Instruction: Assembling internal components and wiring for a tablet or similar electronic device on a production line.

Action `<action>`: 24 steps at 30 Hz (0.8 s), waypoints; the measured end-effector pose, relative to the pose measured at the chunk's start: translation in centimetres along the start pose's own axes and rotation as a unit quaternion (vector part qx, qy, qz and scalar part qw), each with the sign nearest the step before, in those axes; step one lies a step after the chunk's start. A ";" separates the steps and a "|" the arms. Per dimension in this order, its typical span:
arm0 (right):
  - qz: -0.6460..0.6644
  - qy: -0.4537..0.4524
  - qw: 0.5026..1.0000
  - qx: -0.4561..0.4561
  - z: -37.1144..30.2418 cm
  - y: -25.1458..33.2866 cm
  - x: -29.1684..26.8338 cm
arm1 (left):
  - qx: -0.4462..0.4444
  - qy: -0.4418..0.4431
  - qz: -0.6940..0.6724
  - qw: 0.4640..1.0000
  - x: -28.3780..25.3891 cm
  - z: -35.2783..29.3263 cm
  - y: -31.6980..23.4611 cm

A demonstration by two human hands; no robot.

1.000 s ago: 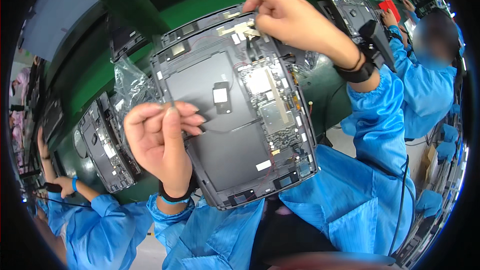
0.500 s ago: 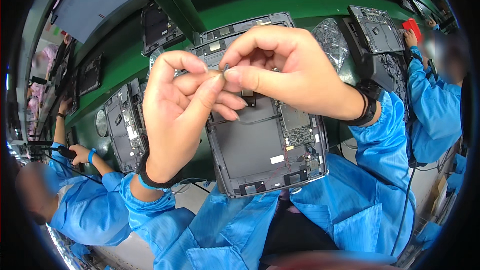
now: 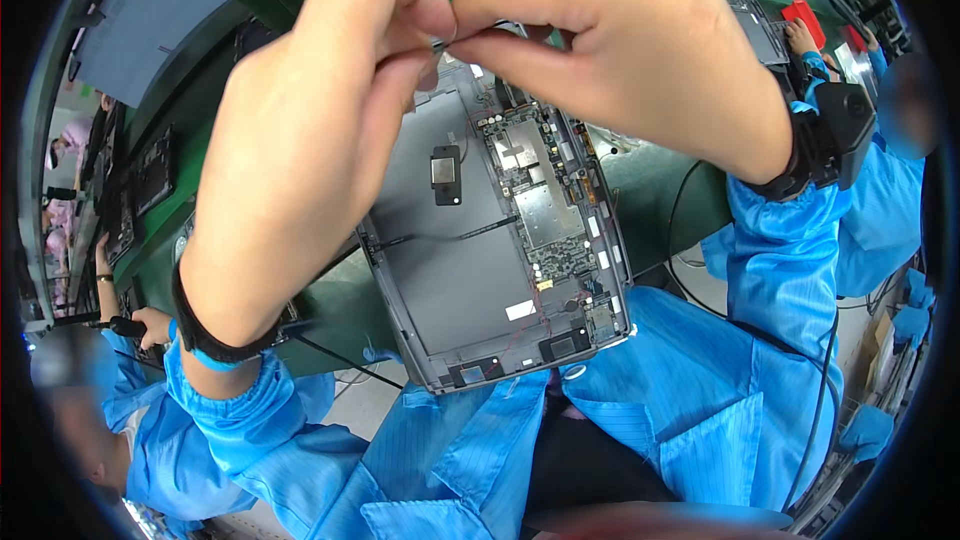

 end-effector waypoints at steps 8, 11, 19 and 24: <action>-0.064 -0.098 0.993 0.030 -2.9 -5.2 3.9 | 0.064 -0.036 0.081 0.994 1.1 3.8 6.2; -0.107 -0.042 0.992 0.044 -3.6 -5.6 6.0 | 0.048 0.015 0.146 0.988 2.6 4.3 8.4; -0.129 -0.025 0.990 0.046 -2.7 -5.4 6.5 | 0.034 0.032 0.145 0.988 4.0 5.6 8.4; -0.103 0.067 0.987 0.106 -2.1 -6.9 7.5 | 0.046 0.023 0.155 0.987 4.6 5.6 8.8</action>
Point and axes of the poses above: each hand's wrist, its own z-axis towards the middle knuckle, its own x-axis out of the palm, y = z × x, the point moved 1 cm from there along z, towards the middle knuckle, and after that the axes turned 3 degrees about -z, right-handed, at the moved point
